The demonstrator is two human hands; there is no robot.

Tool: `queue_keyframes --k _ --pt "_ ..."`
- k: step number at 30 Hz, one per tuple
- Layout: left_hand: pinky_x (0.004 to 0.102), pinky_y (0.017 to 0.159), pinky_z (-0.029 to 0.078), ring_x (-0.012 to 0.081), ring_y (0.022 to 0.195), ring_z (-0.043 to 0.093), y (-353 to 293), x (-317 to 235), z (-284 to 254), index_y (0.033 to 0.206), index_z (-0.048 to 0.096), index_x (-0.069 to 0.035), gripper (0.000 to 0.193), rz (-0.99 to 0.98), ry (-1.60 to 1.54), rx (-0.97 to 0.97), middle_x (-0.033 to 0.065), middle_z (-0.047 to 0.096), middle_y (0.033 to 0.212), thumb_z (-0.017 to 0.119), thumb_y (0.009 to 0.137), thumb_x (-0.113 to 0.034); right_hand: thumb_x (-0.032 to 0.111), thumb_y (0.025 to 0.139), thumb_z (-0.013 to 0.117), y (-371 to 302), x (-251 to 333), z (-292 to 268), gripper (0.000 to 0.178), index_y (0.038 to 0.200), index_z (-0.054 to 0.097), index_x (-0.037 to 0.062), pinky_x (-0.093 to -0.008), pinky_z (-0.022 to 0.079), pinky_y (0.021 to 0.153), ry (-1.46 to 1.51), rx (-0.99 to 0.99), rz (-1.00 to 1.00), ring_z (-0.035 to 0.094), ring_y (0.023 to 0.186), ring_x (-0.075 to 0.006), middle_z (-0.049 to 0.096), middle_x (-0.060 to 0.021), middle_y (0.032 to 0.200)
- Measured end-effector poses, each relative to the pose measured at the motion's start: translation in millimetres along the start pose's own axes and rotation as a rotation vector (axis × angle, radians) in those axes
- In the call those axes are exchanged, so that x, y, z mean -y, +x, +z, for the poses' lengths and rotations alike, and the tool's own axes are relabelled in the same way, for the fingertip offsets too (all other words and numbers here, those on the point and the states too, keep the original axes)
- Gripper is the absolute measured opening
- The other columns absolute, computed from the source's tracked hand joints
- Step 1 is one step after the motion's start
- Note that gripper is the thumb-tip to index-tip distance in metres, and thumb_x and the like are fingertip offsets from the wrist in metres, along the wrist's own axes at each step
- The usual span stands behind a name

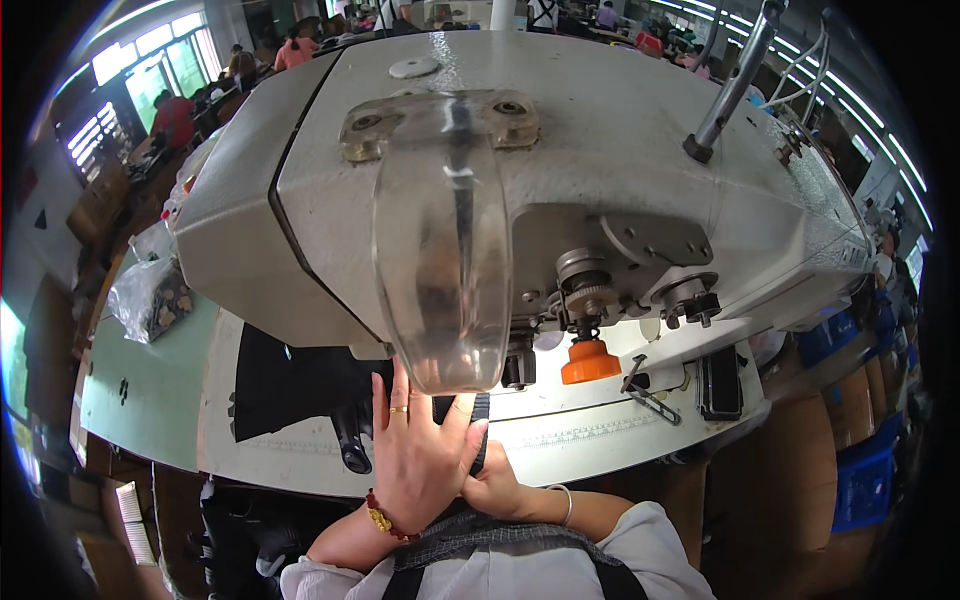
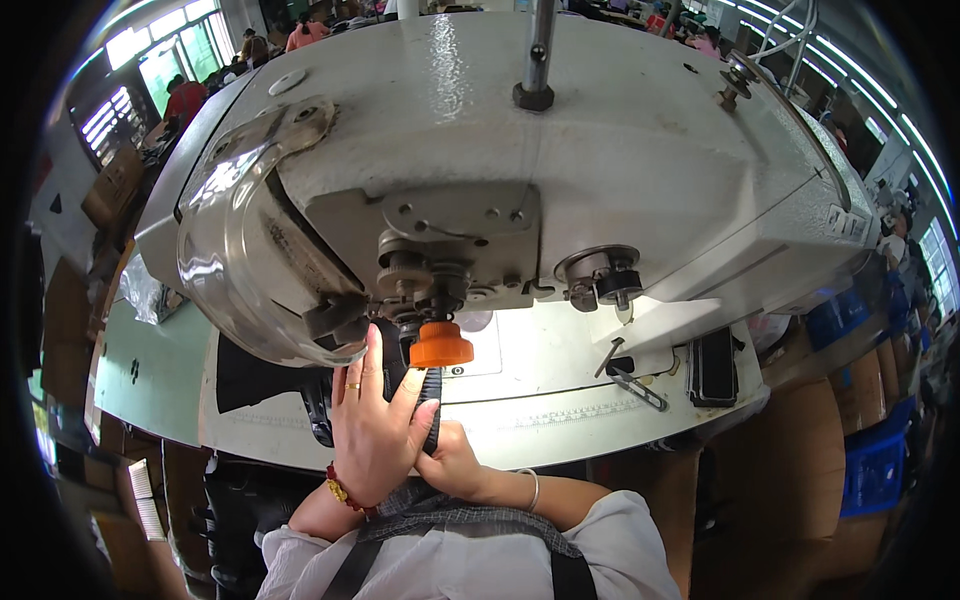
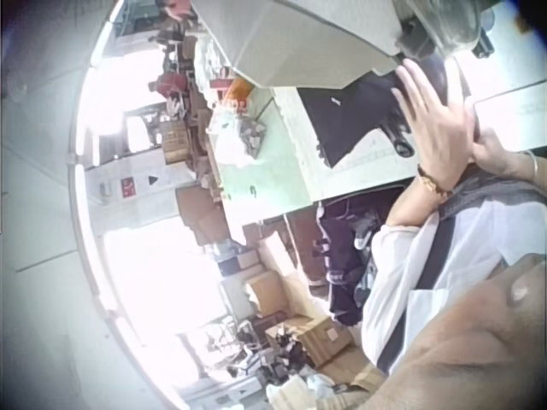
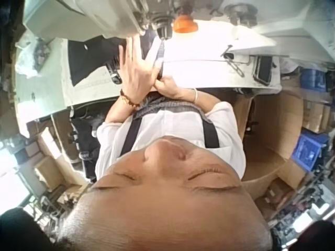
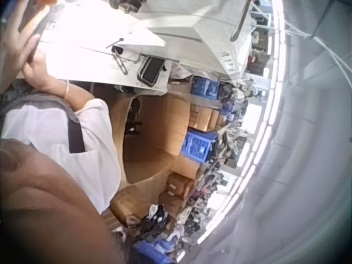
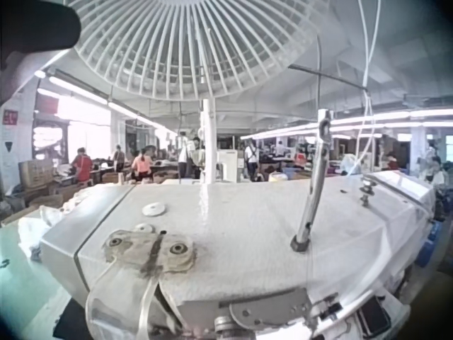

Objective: The person sews shoe upper components using an industrial sewing machine, places a finished piece into a box, takes out another piece to sew, and trims the thread with snips.

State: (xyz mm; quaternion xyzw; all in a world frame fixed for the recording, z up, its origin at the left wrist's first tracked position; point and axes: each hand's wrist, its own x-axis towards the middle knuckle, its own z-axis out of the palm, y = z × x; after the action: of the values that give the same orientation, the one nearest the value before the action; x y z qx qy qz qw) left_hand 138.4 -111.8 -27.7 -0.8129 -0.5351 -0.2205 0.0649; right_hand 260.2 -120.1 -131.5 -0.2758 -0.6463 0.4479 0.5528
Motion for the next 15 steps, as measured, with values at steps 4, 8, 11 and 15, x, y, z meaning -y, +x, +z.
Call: queue_keyframes --k 4,8,11,15 --pt "0.0593 0.114 0.031 0.0433 0.127 0.051 7.1 3.7 -1.4 0.109 0.071 -0.003 0.034 0.022 0.003 -0.049 0.0338 0.048 0.142 0.071 0.086 -0.028 -0.005 0.083 0.061 7.8 -3.8 1.8 0.006 0.083 0.065 -0.0008 -0.0342 0.048 0.057 -0.03 -0.033 -0.047 0.063 0.06 -0.0219 0.064 -0.0096 0.069" --pt "0.06 0.114 0.031 0.0441 0.126 0.051 11.4 4.3 -1.6 0.108 0.072 -0.004 0.034 0.031 0.012 -0.072 0.0297 0.053 0.136 0.071 0.085 -0.029 -0.004 0.085 0.061 14.0 0.0 1.8 0.005 0.084 0.065 -0.0012 -0.0339 0.049 0.06 0.005 -0.029 -0.039 0.064 0.064 -0.0201 0.065 -0.0082 0.072" --pt "0.0616 0.111 0.033 0.0444 0.124 0.051 15.7 5.1 0.9 0.112 0.072 -0.007 0.035 0.026 0.028 -0.088 0.0237 0.058 0.127 0.071 0.085 -0.029 -0.004 0.086 0.062 19.6 3.7 -2.3 0.005 0.085 0.066 -0.0013 -0.0335 0.05 0.062 0.05 -0.017 0.002 0.064 0.067 -0.0189 0.066 -0.0071 0.074" --pt "0.0593 0.111 0.034 0.0439 0.125 0.05 18.4 7.7 2.2 0.11 0.071 -0.002 0.037 0.005 -0.017 -0.08 0.027 0.054 0.132 0.072 0.084 -0.028 -0.003 0.087 0.063 22.0 6.1 -4.3 0.004 0.087 0.066 -0.0008 -0.0333 0.051 0.065 0.012 0.002 0.065 0.064 0.069 -0.0183 0.066 -0.0064 0.074"
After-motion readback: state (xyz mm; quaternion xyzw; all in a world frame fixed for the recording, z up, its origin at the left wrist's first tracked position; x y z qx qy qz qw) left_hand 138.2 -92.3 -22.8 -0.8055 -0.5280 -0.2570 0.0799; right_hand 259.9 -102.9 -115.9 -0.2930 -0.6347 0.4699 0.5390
